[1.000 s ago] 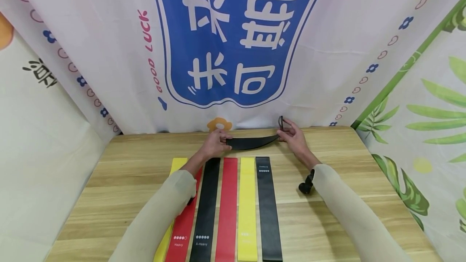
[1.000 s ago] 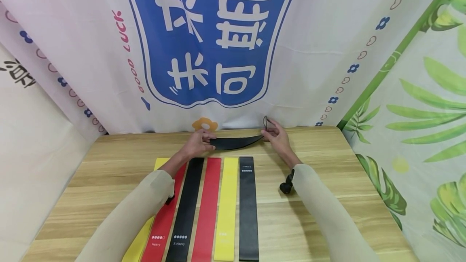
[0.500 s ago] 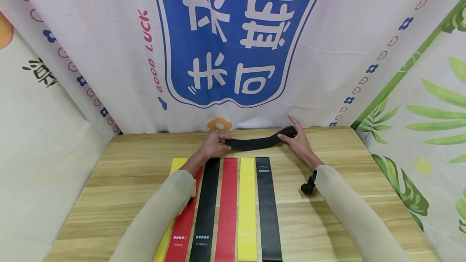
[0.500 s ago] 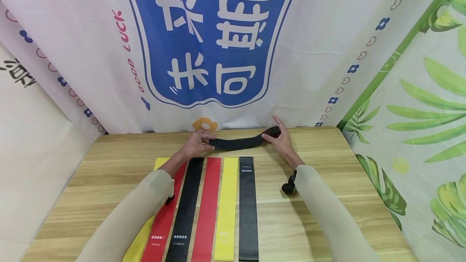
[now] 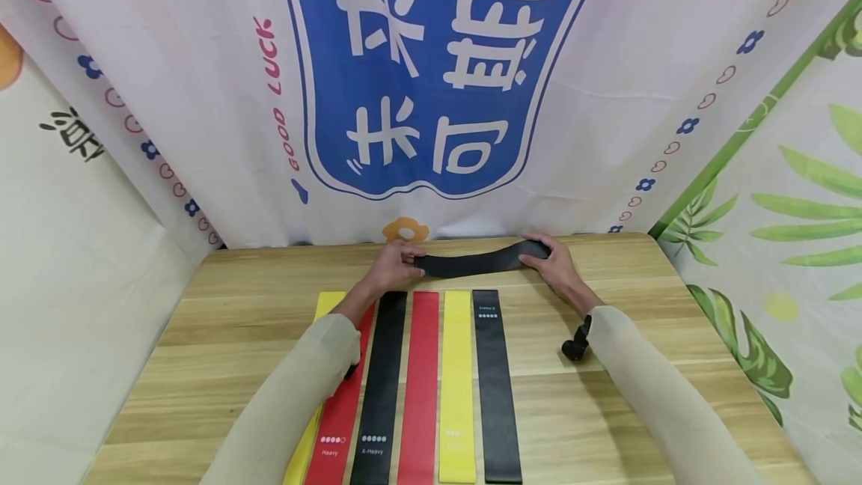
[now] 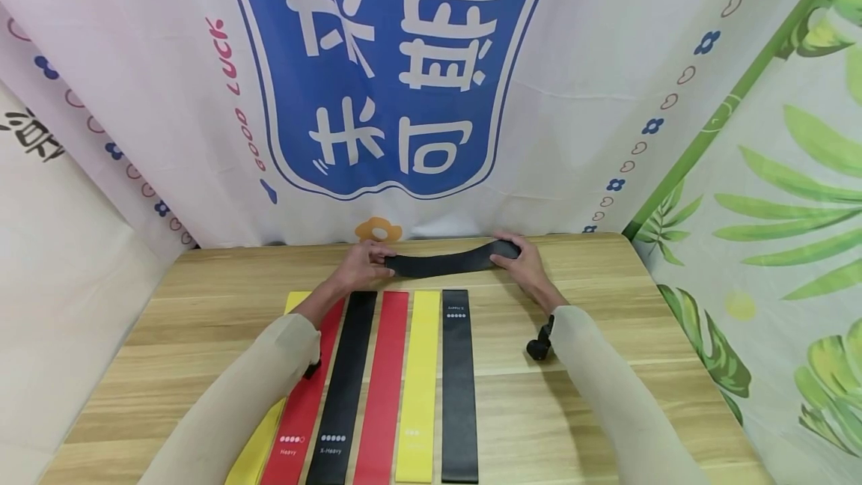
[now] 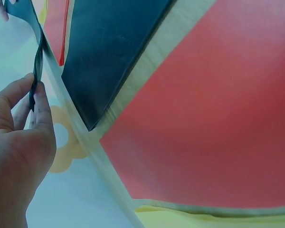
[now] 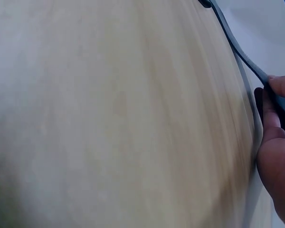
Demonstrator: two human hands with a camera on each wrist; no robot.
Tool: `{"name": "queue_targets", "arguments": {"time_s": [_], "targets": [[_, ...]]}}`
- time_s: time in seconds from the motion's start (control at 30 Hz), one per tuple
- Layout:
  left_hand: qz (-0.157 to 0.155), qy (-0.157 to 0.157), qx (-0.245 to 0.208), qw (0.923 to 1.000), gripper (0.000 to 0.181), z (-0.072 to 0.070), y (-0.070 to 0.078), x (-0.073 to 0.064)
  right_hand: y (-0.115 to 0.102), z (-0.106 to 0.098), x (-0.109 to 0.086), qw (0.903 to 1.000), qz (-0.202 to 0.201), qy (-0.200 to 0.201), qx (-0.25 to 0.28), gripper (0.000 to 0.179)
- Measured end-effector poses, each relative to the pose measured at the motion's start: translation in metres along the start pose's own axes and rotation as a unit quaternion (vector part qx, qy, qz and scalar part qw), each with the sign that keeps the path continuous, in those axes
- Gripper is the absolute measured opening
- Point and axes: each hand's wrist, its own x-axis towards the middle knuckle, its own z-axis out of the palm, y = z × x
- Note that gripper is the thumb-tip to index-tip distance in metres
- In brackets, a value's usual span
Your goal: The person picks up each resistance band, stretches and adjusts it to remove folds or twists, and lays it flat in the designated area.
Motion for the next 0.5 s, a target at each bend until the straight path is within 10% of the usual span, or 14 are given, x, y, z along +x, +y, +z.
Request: {"name": "queue_targets", "arguments": {"time_s": [0.5], "targets": [[-0.006, -0.009, -0.015, 0.9998, 0.038, -0.005, 0.001, 0.000, -0.004, -0.013, -0.004, 0.9988, 0.019, -0.015, -0.043, 0.039]]}}
